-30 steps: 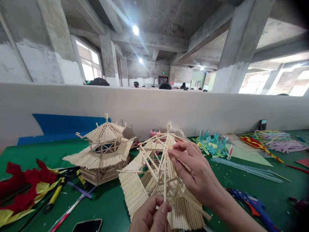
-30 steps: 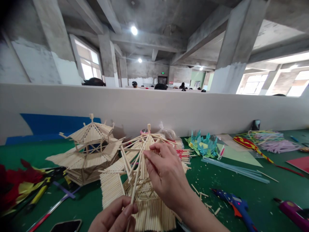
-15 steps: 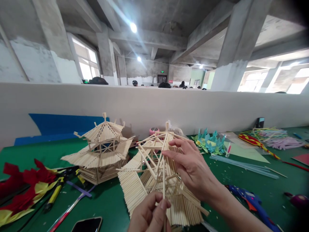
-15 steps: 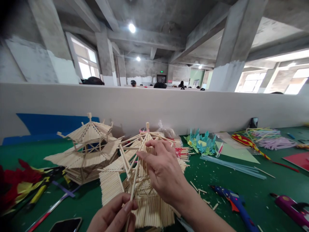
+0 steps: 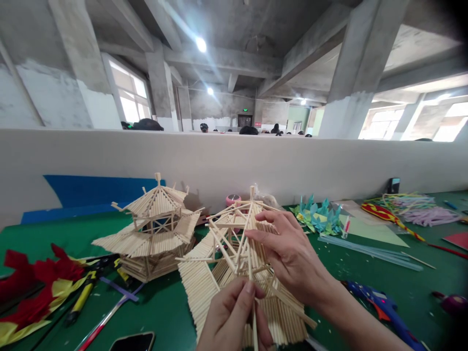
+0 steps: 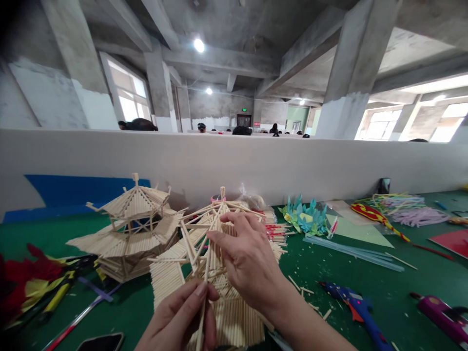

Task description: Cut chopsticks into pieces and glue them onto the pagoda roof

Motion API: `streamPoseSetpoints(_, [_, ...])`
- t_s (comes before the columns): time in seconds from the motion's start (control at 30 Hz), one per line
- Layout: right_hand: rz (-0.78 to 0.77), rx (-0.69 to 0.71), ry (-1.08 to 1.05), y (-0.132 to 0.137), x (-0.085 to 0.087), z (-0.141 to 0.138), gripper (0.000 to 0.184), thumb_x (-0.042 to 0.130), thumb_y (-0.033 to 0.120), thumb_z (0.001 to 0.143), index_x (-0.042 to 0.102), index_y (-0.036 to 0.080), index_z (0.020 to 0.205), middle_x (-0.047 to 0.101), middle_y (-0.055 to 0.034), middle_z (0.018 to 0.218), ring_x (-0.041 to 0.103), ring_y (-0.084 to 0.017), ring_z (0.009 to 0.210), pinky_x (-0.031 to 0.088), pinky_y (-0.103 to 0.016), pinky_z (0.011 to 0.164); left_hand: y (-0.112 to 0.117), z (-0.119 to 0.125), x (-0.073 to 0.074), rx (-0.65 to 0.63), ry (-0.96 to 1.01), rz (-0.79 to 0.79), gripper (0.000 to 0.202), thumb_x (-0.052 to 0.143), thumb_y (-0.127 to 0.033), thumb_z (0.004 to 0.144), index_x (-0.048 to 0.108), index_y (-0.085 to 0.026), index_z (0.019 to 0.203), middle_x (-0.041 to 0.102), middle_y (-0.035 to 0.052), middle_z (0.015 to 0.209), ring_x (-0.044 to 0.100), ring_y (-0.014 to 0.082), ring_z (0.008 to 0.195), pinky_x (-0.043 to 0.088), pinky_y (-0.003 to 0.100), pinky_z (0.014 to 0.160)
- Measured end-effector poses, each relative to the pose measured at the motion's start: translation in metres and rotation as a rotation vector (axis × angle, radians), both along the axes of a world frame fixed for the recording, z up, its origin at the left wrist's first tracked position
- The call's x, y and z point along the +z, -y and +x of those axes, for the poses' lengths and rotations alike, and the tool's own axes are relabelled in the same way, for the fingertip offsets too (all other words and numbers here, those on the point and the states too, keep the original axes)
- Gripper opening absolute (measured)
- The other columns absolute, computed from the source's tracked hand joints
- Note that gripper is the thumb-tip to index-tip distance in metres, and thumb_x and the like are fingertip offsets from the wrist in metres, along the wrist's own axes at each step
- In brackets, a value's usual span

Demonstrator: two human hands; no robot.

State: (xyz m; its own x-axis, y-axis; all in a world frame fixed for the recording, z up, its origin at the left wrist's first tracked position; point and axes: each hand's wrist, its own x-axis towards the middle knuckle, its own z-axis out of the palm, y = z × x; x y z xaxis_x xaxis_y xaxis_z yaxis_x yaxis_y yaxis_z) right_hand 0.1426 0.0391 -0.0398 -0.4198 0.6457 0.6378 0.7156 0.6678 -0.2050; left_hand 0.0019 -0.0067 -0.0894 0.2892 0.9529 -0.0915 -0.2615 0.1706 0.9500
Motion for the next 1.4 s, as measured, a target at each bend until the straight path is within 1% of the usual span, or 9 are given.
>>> streamPoseSetpoints(0.1, [0.005,-0.007,0.002,-0.001,0.000,0.000,0.037,0.043,0.008,0.078,0.059,0.027,0.105,0.044,-0.0050,0.115,0.037,-0.024,0.105,0.035,-0.042,0.087,-0.007,0.005,-0.002,0.011,0.080,-0.030,0.032,0.046,-0.048,0.080,0.053,-0.017,0.077,0.059,-0.0012,0.041,0.049,0.0088,0.034,0.034,0.017,0.038])
streamPoseSetpoints(0.23, [0.008,0.004,0.007,-0.001,-0.001,0.001,0.037,0.043,0.008,0.077,0.058,0.027,0.105,0.044,-0.0051,0.115,0.037,-0.024,0.105,0.035,-0.042,0.087,-0.009,0.009,-0.004,0.018,0.159,-0.049,0.033,0.045,-0.046,0.081,0.054,-0.015,0.078,0.060,0.0002,0.042,0.050,0.0089,0.033,0.034,0.018,0.038])
streamPoseSetpoints(0.43, [0.018,0.002,0.004,-0.002,-0.001,0.000,0.036,0.044,0.009,0.078,0.058,0.028,0.104,0.044,-0.0049,0.114,0.037,-0.024,0.104,0.036,-0.042,0.086,-0.006,0.014,-0.002,0.097,0.196,-0.056,0.031,0.049,-0.043,0.080,0.056,-0.013,0.079,0.060,0.0005,0.043,0.049,0.0078,0.034,0.034,0.017,0.039])
streamPoseSetpoints(0.6, [0.020,0.001,0.007,-0.001,0.000,0.000,0.033,0.043,0.010,0.080,0.058,0.027,0.104,0.044,-0.0053,0.114,0.038,-0.024,0.103,0.036,-0.042,0.085,-0.004,0.019,0.003,0.150,0.190,-0.102,0.030,0.048,-0.042,0.080,0.056,-0.013,0.084,0.059,-0.0008,0.042,0.046,0.0071,0.031,0.031,0.016,0.036])
streamPoseSetpoints(0.73, [0.034,0.014,0.014,0.000,0.001,0.001,0.031,0.041,0.014,0.082,0.059,0.027,0.103,0.045,-0.0061,0.113,0.038,-0.024,0.102,0.036,-0.042,0.085,-0.002,0.021,0.007,0.178,0.170,-0.102,0.028,0.047,-0.040,0.080,0.054,-0.014,0.082,0.058,-0.0016,0.041,0.045,0.0065,0.030,0.030,0.015,0.036])
streamPoseSetpoints(0.97, [0.027,0.025,0.038,0.002,0.000,0.003,0.033,0.040,0.011,0.082,0.057,0.025,0.107,0.046,-0.0059,0.113,0.036,-0.024,0.105,0.034,-0.040,0.089,-0.002,0.025,0.008,0.237,0.147,-0.074,0.026,0.048,-0.040,0.080,0.053,-0.015,0.073,0.056,-0.0023,0.040,0.044,0.0058,0.029,0.029,0.015,0.035])
streamPoseSetpoints(1.1, [0.026,0.034,-0.004,0.000,0.000,0.006,0.040,0.042,0.006,0.079,0.053,0.024,0.113,0.047,-0.0050,0.113,0.037,-0.021,0.104,0.035,-0.037,0.088,-0.001,0.027,0.008,0.263,0.129,-0.058,0.027,0.046,-0.039,0.080,0.052,-0.015,0.072,0.056,-0.0027,0.039,0.043,0.0061,0.029,0.029,0.015,0.034])
streamPoseSetpoints(1.17, [0.035,0.025,-0.033,-0.002,-0.001,0.008,0.042,0.043,0.004,0.077,0.053,0.023,0.113,0.047,-0.0052,0.113,0.038,-0.021,0.103,0.036,-0.037,0.087,0.000,0.027,0.010,0.273,0.123,-0.057,0.026,0.046,-0.039,0.080,0.052,-0.015,0.072,0.056,-0.0027,0.039,0.043,0.0064,0.028,0.029,0.016,0.034])
streamPoseSetpoints(1.4, [0.032,0.027,-0.054,-0.006,-0.002,0.012,0.040,0.044,0.005,0.077,0.055,0.024,0.111,0.049,-0.0058,0.112,0.040,-0.021,0.102,0.037,-0.039,0.086,0.003,0.030,0.018,0.304,0.100,-0.046,0.024,0.045,-0.037,0.082,0.050,-0.015,0.072,0.055,-0.0033,0.039,0.043,0.0065,0.029,0.029,0.017,0.036])
